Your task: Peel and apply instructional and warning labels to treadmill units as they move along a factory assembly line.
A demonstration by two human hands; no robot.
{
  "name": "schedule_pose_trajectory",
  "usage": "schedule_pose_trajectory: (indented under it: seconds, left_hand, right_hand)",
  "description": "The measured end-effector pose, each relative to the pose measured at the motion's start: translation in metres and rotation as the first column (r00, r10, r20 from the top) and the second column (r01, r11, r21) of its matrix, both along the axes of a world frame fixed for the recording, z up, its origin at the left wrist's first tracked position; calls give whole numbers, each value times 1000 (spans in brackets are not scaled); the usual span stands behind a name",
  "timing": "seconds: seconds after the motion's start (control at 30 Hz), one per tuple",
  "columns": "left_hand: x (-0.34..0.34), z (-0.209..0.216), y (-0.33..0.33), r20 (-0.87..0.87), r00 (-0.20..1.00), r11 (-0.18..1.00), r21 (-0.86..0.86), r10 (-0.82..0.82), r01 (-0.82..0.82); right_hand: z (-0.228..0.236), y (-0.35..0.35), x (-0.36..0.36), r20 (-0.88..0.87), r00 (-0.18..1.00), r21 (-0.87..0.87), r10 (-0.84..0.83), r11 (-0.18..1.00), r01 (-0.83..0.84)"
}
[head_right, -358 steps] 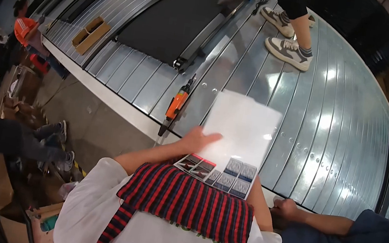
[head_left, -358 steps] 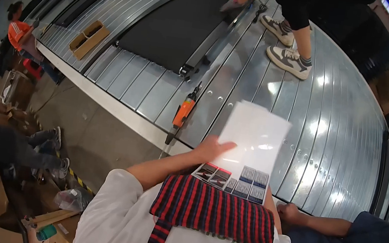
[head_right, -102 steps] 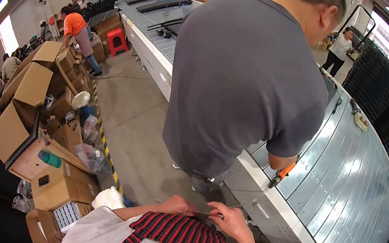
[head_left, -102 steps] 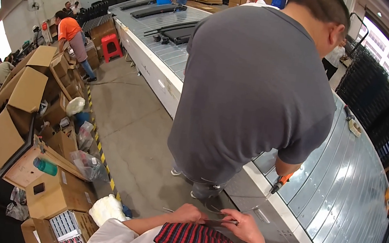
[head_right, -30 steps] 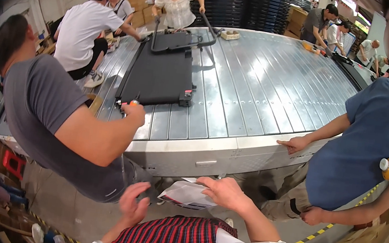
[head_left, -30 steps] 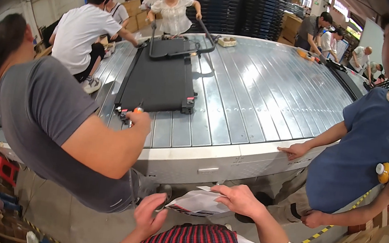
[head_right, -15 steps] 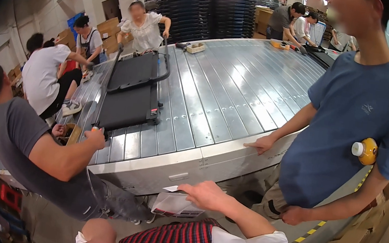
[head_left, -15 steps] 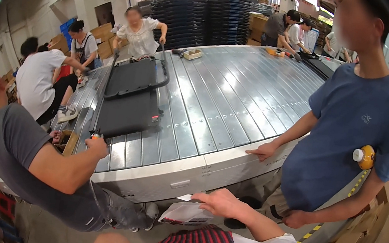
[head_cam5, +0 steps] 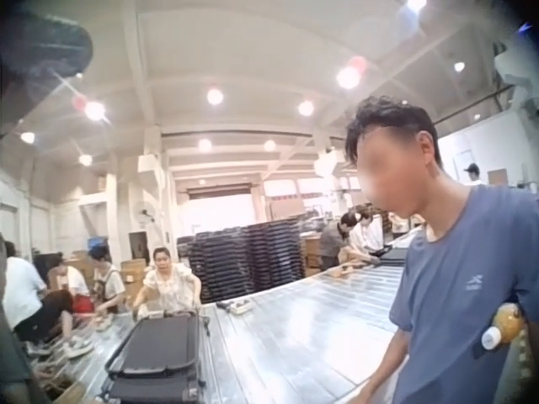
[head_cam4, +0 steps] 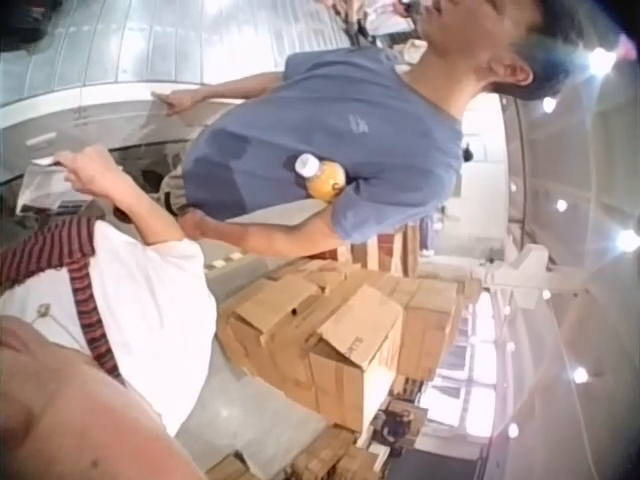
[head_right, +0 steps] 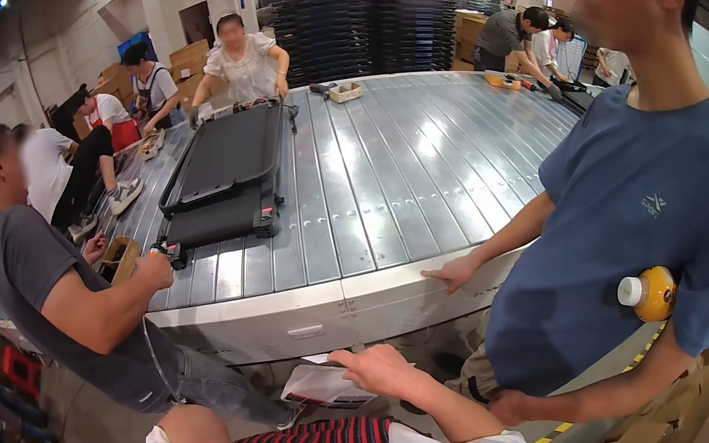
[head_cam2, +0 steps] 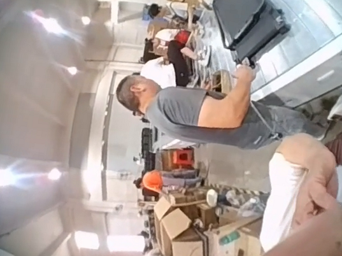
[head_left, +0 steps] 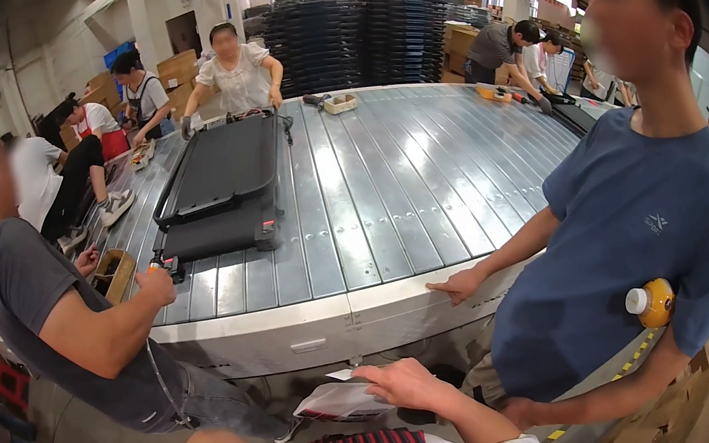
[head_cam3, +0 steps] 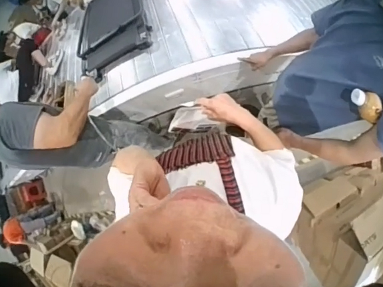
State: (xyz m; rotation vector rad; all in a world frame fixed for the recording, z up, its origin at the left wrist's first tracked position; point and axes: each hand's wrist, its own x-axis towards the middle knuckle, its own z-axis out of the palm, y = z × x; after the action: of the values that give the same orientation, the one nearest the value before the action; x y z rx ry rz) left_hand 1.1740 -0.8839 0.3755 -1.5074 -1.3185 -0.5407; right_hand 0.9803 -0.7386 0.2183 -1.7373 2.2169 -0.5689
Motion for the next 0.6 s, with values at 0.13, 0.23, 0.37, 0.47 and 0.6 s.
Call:
schedule_pose_trajectory:
  seconds: [0.13, 0.23, 0.37, 0.47, 0.6]
  left_hand:
    - [7, 1, -11, 73, 997, 1000, -28, 15, -13]
    - [15, 3, -25, 118, 993, 999, -45, 8, -2]
    - [20, 2, -43, 213, 977, 997, -75, 23, -7]
    - [25, -1, -58, 315, 947, 993, -112, 55, -20]
    - [14, -18, -71, 547, 803, 966, -218, 236, -135]
  right_hand:
    - [3, -15, 8, 25, 1000, -32, -5, 999, 5]
    - [8, -28, 15, 40, 999, -27, -10, 1000, 11]
    - [11, -40, 21, -3, 999, -28, -36, 999, 36]
    - [11, -51, 25, -9, 1000, -47, -25, 999, 25]
    - [12, -48, 24, 1, 997, -16, -77, 997, 77]
